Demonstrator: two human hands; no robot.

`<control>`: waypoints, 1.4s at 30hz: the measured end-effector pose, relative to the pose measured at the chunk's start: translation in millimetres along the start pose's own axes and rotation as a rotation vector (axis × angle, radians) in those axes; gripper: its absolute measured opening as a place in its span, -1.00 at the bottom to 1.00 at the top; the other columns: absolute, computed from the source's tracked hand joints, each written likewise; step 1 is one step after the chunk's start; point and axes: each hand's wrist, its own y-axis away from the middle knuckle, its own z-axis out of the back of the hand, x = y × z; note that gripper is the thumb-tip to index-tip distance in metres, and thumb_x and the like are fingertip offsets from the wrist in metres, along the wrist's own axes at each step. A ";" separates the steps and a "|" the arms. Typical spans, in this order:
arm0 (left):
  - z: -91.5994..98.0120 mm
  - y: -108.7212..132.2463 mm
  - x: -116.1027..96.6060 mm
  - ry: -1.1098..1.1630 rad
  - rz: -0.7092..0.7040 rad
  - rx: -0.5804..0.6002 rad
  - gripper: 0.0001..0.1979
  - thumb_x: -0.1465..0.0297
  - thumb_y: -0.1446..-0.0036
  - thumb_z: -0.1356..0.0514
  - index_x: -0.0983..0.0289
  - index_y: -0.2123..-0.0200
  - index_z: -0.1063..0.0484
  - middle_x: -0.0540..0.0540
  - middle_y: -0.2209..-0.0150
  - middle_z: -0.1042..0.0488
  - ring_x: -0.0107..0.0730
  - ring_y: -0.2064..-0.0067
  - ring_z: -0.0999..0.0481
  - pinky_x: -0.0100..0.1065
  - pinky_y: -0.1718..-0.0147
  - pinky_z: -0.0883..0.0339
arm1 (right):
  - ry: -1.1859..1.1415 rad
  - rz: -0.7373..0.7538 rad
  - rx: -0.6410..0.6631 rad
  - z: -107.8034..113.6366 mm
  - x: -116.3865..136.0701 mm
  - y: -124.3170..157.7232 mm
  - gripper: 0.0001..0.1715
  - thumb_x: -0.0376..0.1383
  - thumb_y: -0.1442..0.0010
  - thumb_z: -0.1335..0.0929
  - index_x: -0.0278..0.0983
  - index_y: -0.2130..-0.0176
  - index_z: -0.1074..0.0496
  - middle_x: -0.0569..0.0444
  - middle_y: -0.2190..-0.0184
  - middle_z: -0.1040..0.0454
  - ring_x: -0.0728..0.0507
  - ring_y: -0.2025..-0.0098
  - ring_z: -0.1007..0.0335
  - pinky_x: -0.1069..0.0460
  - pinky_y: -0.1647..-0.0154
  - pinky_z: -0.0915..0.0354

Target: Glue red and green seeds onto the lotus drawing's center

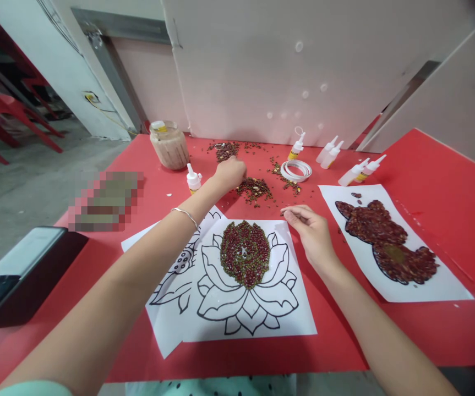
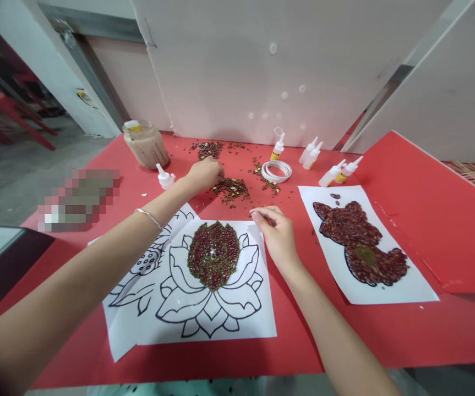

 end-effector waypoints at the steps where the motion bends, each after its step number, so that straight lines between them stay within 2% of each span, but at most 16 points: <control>1: -1.0 0.7 -0.1 -0.014 -0.017 -0.009 -0.74 0.49 -0.10 -0.09 0.28 0.22 -0.56 0.21 0.13 -0.46 -0.17 -0.03 -0.34 -0.34 0.11 -0.32 | 0.002 0.001 0.000 0.0 0.1 0.0 -0.81 -0.15 -0.06 -0.41 -0.19 0.34 -0.55 0.06 0.28 -0.43 -0.10 0.20 -0.37 -0.05 0.11 -0.24; 7: -4.4 1.4 1.0 -0.059 -0.067 -0.055 -0.73 0.50 -0.14 -0.06 0.35 0.23 -0.56 0.28 0.10 -0.35 -0.05 -0.07 -0.23 -0.22 0.12 -0.29 | 0.023 0.013 0.000 0.1 -0.7 0.3 -0.77 -0.12 -0.06 -0.41 -0.21 0.33 -0.55 0.04 0.28 -0.44 -0.11 0.20 -0.37 -0.04 0.13 -0.25; 14: 5.6 10.6 -3.8 -0.018 -0.049 -0.131 -0.76 0.47 -0.17 -0.08 0.33 0.24 -0.56 0.23 0.14 -0.33 -0.09 -0.01 -0.24 -0.22 0.13 -0.26 | 0.004 0.019 -0.001 -0.2 -2.2 -0.5 -0.80 -0.15 -0.06 -0.41 -0.19 0.33 -0.55 0.05 0.28 -0.44 -0.10 0.20 -0.37 -0.04 0.15 -0.25; 17: 16.1 32.4 -13.9 0.074 -0.112 -0.172 -0.80 0.45 -0.16 -0.12 0.31 0.28 -0.57 0.18 0.20 -0.32 -0.17 0.05 -0.25 -0.25 0.13 -0.24 | -0.003 0.017 -0.009 -0.1 -0.5 -0.8 -0.81 -0.15 -0.05 -0.42 -0.20 0.33 -0.55 0.05 0.29 -0.44 -0.10 0.20 -0.37 -0.03 0.15 -0.25; 22: 26.2 89.8 -27.8 0.208 -0.306 -0.163 -0.87 0.47 -0.12 -0.19 0.27 0.37 -0.57 0.12 0.29 -0.31 -0.29 0.17 -0.23 -0.31 0.22 -0.22 | -0.009 0.024 -0.020 0.9 0.8 -0.6 -0.80 -0.14 -0.04 -0.42 -0.19 0.34 -0.56 0.06 0.29 -0.44 -0.10 0.21 -0.37 -0.03 0.16 -0.25; 24: 22.8 111.8 -29.1 0.264 -0.373 -0.134 -0.88 0.49 -0.11 -0.20 0.26 0.40 -0.56 0.10 0.29 -0.31 -0.34 0.20 -0.23 -0.35 0.26 -0.21 | -0.016 0.024 -0.013 0.9 -0.2 -0.5 -0.80 -0.14 -0.04 -0.42 -0.19 0.34 -0.56 0.05 0.28 -0.44 -0.10 0.21 -0.38 -0.03 0.15 -0.26; 26: 15.0 128.6 -28.0 0.307 -0.384 -0.120 -0.86 0.53 -0.11 -0.20 0.25 0.40 -0.55 0.09 0.30 -0.32 -0.37 0.22 -0.23 -0.37 0.30 -0.20 | -0.022 0.023 -0.008 0.5 -1.8 -0.5 -0.81 -0.14 -0.04 -0.42 -0.18 0.34 -0.56 0.06 0.28 -0.45 -0.10 0.22 -0.38 -0.04 0.14 -0.26; 29: 0.4 141.8 -24.1 0.321 -0.414 -0.143 -0.87 0.53 -0.10 -0.20 0.24 0.42 -0.55 0.07 0.34 -0.32 -0.38 0.26 -0.23 -0.37 0.34 -0.19 | -0.022 0.019 -0.006 0.0 -4.1 -0.5 -0.81 -0.15 -0.04 -0.42 -0.18 0.34 -0.56 0.06 0.29 -0.45 -0.09 0.23 -0.38 -0.04 0.14 -0.26; 33: -11.3 144.4 -20.4 0.324 -0.483 -0.179 -0.88 0.52 -0.10 -0.21 0.24 0.42 -0.54 0.08 0.34 -0.33 -0.38 0.27 -0.22 -0.37 0.34 -0.18 | -0.014 0.010 -0.008 0.1 -5.6 -0.4 -0.81 -0.15 -0.04 -0.42 -0.19 0.34 -0.56 0.06 0.29 -0.45 -0.10 0.23 -0.37 -0.05 0.13 -0.25; 42: -14.9 145.5 -21.5 0.279 -0.531 -0.203 -0.82 0.51 -0.15 -0.15 0.25 0.44 -0.53 0.08 0.33 -0.34 -0.38 0.28 -0.21 -0.35 0.33 -0.18 | -0.021 0.011 -0.005 0.2 -4.5 -0.6 -0.82 -0.16 -0.05 -0.42 -0.18 0.34 -0.56 0.06 0.28 -0.45 -0.09 0.22 -0.37 -0.05 0.11 -0.25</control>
